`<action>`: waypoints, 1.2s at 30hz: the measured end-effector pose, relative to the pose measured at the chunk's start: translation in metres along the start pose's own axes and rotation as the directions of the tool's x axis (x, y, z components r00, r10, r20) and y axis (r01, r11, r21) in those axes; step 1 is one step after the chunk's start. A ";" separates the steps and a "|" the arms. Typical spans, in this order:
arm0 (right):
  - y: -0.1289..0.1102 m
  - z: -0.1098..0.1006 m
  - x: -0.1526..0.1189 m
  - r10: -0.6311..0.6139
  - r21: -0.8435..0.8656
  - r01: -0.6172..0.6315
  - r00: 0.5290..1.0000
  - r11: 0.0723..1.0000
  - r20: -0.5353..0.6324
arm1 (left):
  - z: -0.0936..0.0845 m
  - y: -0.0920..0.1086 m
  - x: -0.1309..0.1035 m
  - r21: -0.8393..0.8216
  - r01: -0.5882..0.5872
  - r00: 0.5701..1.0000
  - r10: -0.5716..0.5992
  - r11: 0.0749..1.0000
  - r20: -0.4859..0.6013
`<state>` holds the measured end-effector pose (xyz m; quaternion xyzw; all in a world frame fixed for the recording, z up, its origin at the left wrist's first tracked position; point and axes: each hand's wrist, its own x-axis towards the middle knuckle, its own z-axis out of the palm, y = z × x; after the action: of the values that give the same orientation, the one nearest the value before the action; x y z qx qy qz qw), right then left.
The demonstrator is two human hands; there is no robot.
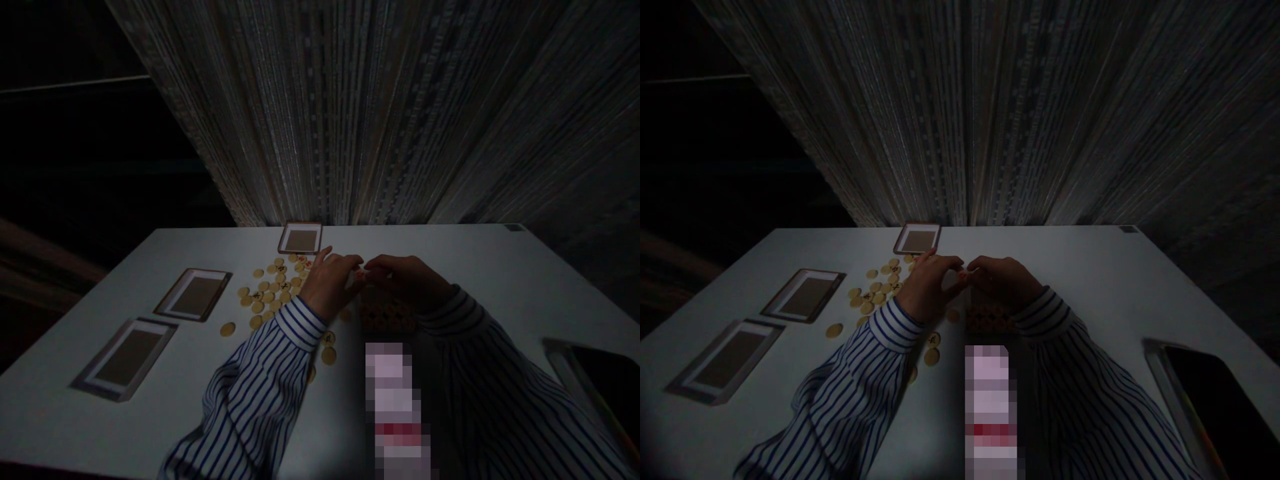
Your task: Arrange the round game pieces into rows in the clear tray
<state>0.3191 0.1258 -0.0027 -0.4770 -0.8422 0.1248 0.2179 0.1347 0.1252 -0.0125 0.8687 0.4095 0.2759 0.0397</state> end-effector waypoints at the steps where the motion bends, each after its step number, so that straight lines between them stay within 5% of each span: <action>1: 0.000 0.000 0.000 -0.010 0.025 0.011 1.000 1.000 -0.004 | 0.000 0.000 0.000 0.000 -0.013 1.000 0.013 1.000 -0.004; 15: 0.001 -0.001 0.000 -0.066 0.179 0.074 0.997 0.981 -0.049 | 0.003 0.000 -0.001 0.034 -0.084 0.995 0.085 0.996 -0.058; 24: 0.005 -0.007 -0.001 -0.069 0.120 0.076 0.995 0.990 -0.065 | 0.006 -0.003 -0.002 -0.080 -0.060 0.989 0.049 0.995 -0.141; 30: 0.001 -0.013 -0.001 -0.068 0.152 0.075 0.996 0.986 -0.050 | 0.003 0.000 -0.001 -0.302 0.058 0.977 -0.116 0.951 -0.179; 36: -0.002 -0.013 -0.001 -0.088 0.187 0.095 0.995 0.978 -0.044 | 0.007 -0.003 0.002 -0.625 0.218 0.952 -0.304 0.750 -0.034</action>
<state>0.3245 0.1237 0.0090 -0.4172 -0.8436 0.1853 0.2827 0.1376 0.1295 -0.0184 0.7218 0.4165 0.4430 0.3306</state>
